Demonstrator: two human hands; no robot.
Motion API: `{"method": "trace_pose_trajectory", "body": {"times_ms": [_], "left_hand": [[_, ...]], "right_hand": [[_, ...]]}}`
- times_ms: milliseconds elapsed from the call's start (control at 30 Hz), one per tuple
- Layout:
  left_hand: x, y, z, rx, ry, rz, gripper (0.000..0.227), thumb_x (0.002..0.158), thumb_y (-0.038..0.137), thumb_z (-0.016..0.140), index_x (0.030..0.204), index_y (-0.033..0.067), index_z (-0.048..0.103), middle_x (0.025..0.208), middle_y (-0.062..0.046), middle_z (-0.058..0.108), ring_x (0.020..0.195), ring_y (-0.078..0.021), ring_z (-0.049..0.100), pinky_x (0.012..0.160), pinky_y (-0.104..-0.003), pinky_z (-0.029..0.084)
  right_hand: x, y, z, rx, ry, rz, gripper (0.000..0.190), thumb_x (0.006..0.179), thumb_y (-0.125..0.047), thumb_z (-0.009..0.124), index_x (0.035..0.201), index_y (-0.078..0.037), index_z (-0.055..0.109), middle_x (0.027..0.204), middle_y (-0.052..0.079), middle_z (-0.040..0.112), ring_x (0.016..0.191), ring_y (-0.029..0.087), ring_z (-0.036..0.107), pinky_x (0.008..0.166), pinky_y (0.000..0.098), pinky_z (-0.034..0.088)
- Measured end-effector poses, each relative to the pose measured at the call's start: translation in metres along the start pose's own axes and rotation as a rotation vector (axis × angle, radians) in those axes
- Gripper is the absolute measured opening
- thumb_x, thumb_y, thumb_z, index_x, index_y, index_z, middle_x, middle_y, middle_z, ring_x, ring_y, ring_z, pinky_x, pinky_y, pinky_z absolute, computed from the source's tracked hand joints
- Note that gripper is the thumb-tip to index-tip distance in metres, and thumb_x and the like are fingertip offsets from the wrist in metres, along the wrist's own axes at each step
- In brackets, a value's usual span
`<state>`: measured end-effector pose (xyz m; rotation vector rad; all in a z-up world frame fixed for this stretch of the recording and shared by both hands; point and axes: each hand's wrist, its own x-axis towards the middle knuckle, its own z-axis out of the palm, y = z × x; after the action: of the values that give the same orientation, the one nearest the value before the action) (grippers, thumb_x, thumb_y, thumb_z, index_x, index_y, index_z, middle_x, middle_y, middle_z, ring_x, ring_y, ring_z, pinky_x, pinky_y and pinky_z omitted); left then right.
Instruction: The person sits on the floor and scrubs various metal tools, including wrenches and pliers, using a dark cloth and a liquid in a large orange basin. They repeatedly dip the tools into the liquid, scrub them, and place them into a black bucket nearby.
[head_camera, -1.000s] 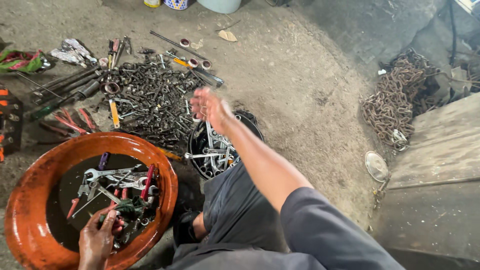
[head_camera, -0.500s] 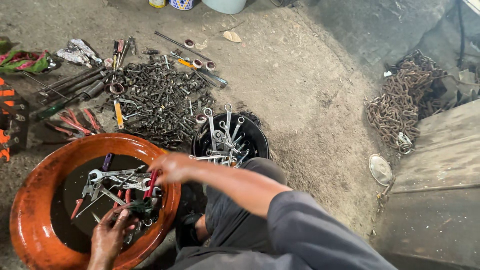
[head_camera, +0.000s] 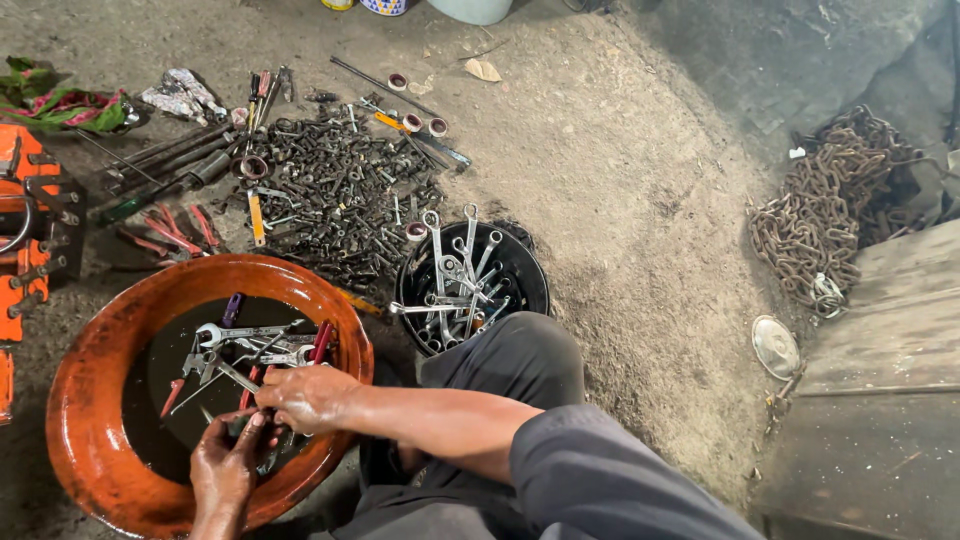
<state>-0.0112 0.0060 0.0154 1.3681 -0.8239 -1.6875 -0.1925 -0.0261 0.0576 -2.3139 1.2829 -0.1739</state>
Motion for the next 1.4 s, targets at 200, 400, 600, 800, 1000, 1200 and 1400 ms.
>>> {"method": "trace_pose_trajectory", "body": {"times_ms": [200,400,600,800,1000,1200,1400], "left_hand": [[-0.013,0.028,0.012,0.715,0.117,0.093,0.019,0.097,0.019,0.074,0.115,0.0107,0.075,0.102,-0.014,0.078,0.085,-0.0217,0.073,0.072,-0.034,0.054],[-0.006,0.029,-0.009,0.820,0.142,0.167,0.031,0.100,0.029,0.071,0.120,0.0061,0.074,0.105,-0.015,0.079,0.090,-0.0242,0.076,0.083,-0.037,0.060],[-0.001,0.020,-0.029,0.582,0.119,0.111,0.033,0.100,0.026,0.067,0.126,0.0055,0.071,0.103,-0.013,0.079,0.092,-0.0192,0.075,0.082,-0.034,0.058],[0.006,-0.007,-0.018,0.824,0.078,-0.102,0.031,0.101,0.026,0.067,0.121,0.0027,0.071,0.090,-0.014,0.081,0.075,-0.0229,0.078,0.070,-0.038,0.061],[0.018,-0.036,-0.023,0.848,0.014,-0.200,0.039,0.098,0.038,0.066,0.122,0.0092,0.075,0.088,-0.012,0.079,0.074,-0.0221,0.076,0.074,-0.036,0.057],[0.045,-0.024,-0.029,1.051,-0.021,-0.243,0.045,0.104,0.048,0.052,0.128,0.0165,0.073,0.093,-0.015,0.076,0.073,-0.0278,0.076,0.069,-0.040,0.059],[0.063,-0.030,-0.074,0.932,-0.172,-0.059,0.042,0.097,0.046,0.066,0.112,0.0070,0.074,0.074,-0.013,0.067,0.064,-0.0193,0.057,0.060,-0.036,0.046]], "right_hand": [[0.006,0.019,0.005,0.249,-0.065,0.054,0.016,0.088,-0.025,0.072,0.102,-0.018,0.074,0.117,0.004,0.072,0.112,0.026,0.067,0.104,0.0419,0.049],[0.013,0.045,0.001,0.604,0.108,0.249,0.026,0.092,-0.030,0.074,0.112,-0.013,0.071,0.117,0.010,0.076,0.115,0.028,0.070,0.106,0.0471,0.052],[0.018,0.063,0.006,0.597,0.247,0.334,0.038,0.097,-0.030,0.067,0.130,-0.012,0.066,0.141,0.012,0.062,0.131,0.032,0.057,0.111,0.0475,0.041],[0.007,0.057,0.029,0.493,0.139,0.286,0.040,0.095,-0.030,0.067,0.129,-0.009,0.066,0.136,0.017,0.068,0.124,0.036,0.063,0.108,0.0429,0.048],[0.000,0.064,0.022,0.433,0.141,0.390,0.040,0.094,-0.031,0.069,0.127,-0.008,0.066,0.136,0.019,0.066,0.125,0.038,0.061,0.107,0.0429,0.047],[0.004,0.086,0.029,0.451,0.135,0.426,0.042,0.093,-0.031,0.069,0.130,-0.009,0.066,0.134,0.020,0.066,0.124,0.037,0.062,0.105,0.0432,0.048],[0.001,0.107,0.084,0.659,0.257,0.450,0.047,0.090,-0.032,0.073,0.128,-0.004,0.068,0.125,0.019,0.073,0.115,0.028,0.070,0.102,0.0383,0.052]]}}
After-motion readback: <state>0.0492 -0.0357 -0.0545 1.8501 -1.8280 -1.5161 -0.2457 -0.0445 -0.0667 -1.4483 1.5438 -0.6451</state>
